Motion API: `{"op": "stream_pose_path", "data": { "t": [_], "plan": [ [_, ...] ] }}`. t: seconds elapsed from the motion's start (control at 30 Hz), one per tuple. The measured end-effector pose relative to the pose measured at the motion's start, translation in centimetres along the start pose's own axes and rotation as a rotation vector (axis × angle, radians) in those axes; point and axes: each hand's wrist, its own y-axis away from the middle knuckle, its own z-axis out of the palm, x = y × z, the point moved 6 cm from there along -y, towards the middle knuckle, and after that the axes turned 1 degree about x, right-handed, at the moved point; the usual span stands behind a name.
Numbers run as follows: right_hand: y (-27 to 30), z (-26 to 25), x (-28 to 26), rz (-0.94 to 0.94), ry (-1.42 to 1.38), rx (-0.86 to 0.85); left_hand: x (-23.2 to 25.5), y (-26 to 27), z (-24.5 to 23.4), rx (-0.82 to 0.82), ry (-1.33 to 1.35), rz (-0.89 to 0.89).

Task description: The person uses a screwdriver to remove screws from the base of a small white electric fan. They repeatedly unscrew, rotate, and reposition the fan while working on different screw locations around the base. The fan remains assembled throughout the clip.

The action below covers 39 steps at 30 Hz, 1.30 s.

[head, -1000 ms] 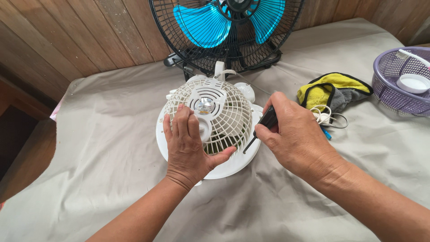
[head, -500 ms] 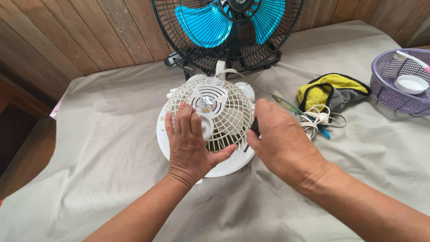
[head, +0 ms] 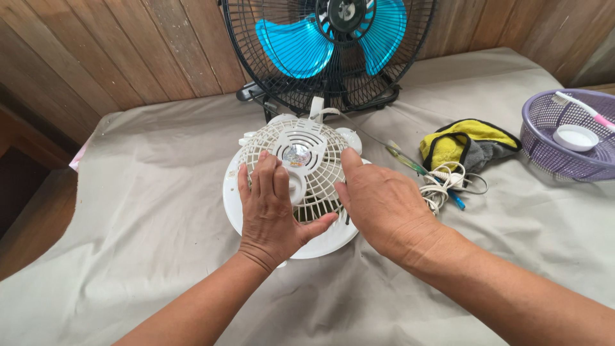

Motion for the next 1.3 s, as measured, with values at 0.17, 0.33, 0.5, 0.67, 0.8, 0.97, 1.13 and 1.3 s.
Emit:
{"op": "stream_pose_path", "data": {
  "t": [0.17, 0.33, 0.5, 0.67, 0.8, 0.97, 1.13, 1.3],
  "plan": [
    [-0.2, 0.1, 0.3, -0.008, 0.004, -0.086, 0.7, -0.8, -1.1, -0.027, 0.036, -0.001],
    [-0.3, -0.3, -0.1, -0.11, -0.045, -0.109, 0.9, -3.2, -2.1, -0.064, 0.128, 0.112],
    [-0.4, -1.4, -0.5, -0.216, -0.073, -0.159, 0.2, -7.3, -0.4, -0.156, 0.22, 0.054],
    [-0.2, -1.1, -0.1, -0.07, -0.003, -0.283, 0.4, -8.2, 1.2, -0.189, 0.334, 0.059],
    [-0.5, -1.0, -1.0, -0.193, 0.015, -0.192, 0.0, -7.9, 1.7, -0.192, 0.387, 0.072],
    [-0.8, -0.7, 0.3, -0.237, -0.084, -0.24, -0.8, -8.0, 2.3, -0.383, 0.453, 0.014],
    [-0.9, -1.6, 0.3, -0.429, -0.127, -0.178, 0.4, -7.7, 2.5, -0.569, 0.447, 0.048],
    [-0.6, -2.3, 0.6, -0.409, -0.283, -0.093, 1.7, -7.2, 2.8, -0.655, 0.448, 0.048]
  ]
}}
